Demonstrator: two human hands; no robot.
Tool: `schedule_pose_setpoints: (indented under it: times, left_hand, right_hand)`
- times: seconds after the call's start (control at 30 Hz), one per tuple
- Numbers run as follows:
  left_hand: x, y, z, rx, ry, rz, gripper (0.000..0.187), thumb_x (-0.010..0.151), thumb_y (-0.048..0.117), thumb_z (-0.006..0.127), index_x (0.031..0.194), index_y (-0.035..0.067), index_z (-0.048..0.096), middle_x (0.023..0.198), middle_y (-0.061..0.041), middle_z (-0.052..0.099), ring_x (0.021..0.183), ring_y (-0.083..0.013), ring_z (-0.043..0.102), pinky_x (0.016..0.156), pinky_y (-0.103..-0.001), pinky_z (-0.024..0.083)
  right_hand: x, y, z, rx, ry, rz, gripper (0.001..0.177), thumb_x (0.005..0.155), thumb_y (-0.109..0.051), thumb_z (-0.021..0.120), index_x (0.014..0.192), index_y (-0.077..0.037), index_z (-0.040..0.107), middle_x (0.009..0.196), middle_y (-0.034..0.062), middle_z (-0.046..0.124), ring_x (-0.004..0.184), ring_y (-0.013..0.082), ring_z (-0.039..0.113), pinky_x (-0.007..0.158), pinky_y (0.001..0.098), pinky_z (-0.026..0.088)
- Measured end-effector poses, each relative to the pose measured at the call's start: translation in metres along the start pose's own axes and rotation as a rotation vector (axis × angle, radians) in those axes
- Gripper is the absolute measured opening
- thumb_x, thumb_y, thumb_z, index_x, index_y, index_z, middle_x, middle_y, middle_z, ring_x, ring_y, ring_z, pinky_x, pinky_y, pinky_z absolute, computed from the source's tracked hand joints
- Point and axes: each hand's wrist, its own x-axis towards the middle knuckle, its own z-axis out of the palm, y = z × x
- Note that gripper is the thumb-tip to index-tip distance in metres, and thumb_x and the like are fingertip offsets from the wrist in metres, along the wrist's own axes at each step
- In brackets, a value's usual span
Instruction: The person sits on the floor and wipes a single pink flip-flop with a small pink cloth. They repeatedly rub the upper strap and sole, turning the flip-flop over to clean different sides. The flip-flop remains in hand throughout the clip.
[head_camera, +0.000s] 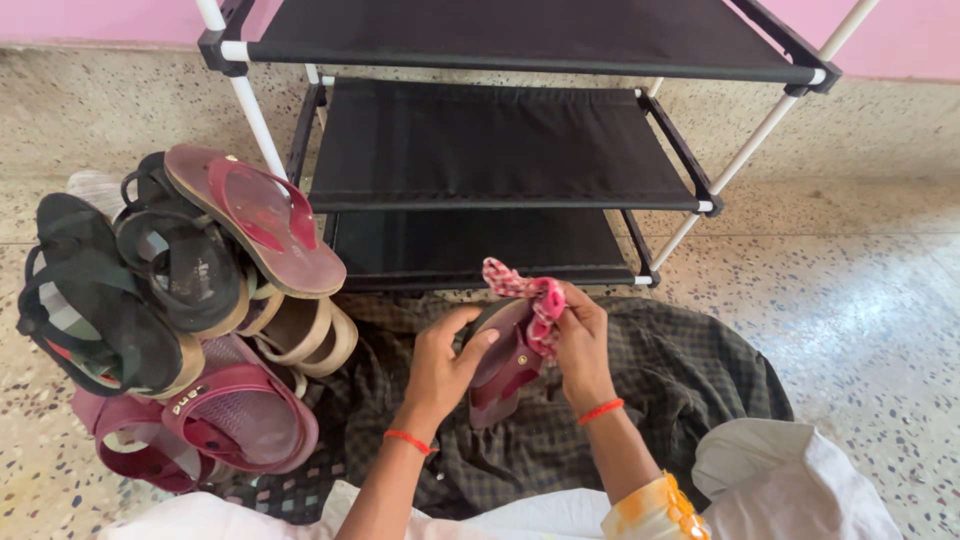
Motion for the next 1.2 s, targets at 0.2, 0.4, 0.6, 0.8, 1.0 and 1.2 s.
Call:
schedule_pose_setpoints:
  times: [0.2, 0.4, 0.6, 0.8, 1.0, 1.2]
  left_hand:
    - [0.000, 0.010, -0.005, 0.031, 0.000, -0.180, 0.036, 0.086, 0.029, 0.074, 0.112, 0.004, 0.073, 0.099, -0.011, 0.078, 0.080, -0.0241, 0.072, 0.062, -0.036, 0.051]
    - [0.000, 0.005, -0.006, 0.089, 0.060, -0.004, 0.032, 0.088, 0.023, 0.075, 0.113, 0.002, 0.072, 0.108, -0.015, 0.074, 0.098, -0.0299, 0.072, 0.081, -0.038, 0.055]
    - [0.002, 0.004, -0.004, 0.101, 0.055, 0.220, 0.030, 0.084, 0.016, 0.075, 0.110, 0.001, 0.071, 0.117, -0.016, 0.072, 0.115, -0.0369, 0.064, 0.096, -0.041, 0.051]
    - [0.002, -0.001, 0.004, 0.115, 0.041, 0.121, 0.028, 0.086, 0.014, 0.073, 0.111, 0.000, 0.071, 0.115, -0.015, 0.072, 0.113, -0.0331, 0.067, 0.098, -0.040, 0.051]
    - [0.001, -0.011, 0.003, 0.093, 0.098, 0.069, 0.031, 0.091, 0.021, 0.074, 0.114, 0.001, 0.072, 0.116, -0.016, 0.072, 0.111, -0.0320, 0.067, 0.095, -0.039, 0.052]
    - [0.001, -0.016, -0.003, 0.049, 0.058, -0.100, 0.036, 0.092, 0.030, 0.070, 0.115, 0.003, 0.071, 0.113, -0.014, 0.073, 0.108, -0.0288, 0.069, 0.085, -0.038, 0.053]
  right_hand:
    - [-0.002, 0.037, -0.028, -0.910, 0.044, 0.054, 0.029, 0.089, -0.001, 0.054, 0.104, -0.006, 0.079, 0.083, 0.0174, 0.076, 0.071, 0.0221, 0.073, 0.069, 0.0328, 0.057]
    - [-0.019, -0.048, 0.009, -0.766, 0.162, -0.733, 0.043, 0.080, 0.010, 0.050, 0.112, -0.006, 0.074, 0.119, 0.0156, 0.070, 0.116, 0.0359, 0.066, 0.098, 0.0416, 0.052]
    - [-0.042, -0.077, 0.062, -0.870, -0.205, -0.841, 0.043, 0.070, 0.005, 0.055, 0.106, -0.005, 0.075, 0.123, 0.0130, 0.068, 0.127, 0.0358, 0.059, 0.110, 0.0462, 0.043]
    - [-0.028, -0.047, 0.041, -0.297, -0.126, -0.455, 0.047, 0.080, 0.011, 0.042, 0.110, -0.003, 0.075, 0.135, 0.0134, 0.066, 0.131, 0.0257, 0.061, 0.113, 0.0365, 0.045]
    - [-0.013, -0.001, 0.021, 0.288, -0.088, 0.024, 0.033, 0.108, 0.002, 0.045, 0.131, -0.002, 0.070, 0.117, 0.0070, 0.069, 0.101, 0.0136, 0.063, 0.088, 0.0287, 0.049]
    - [-0.007, 0.016, 0.000, 0.395, -0.137, 0.264, 0.037, 0.097, 0.002, 0.046, 0.128, -0.006, 0.065, 0.114, 0.0021, 0.073, 0.098, 0.0107, 0.069, 0.085, 0.0278, 0.056]
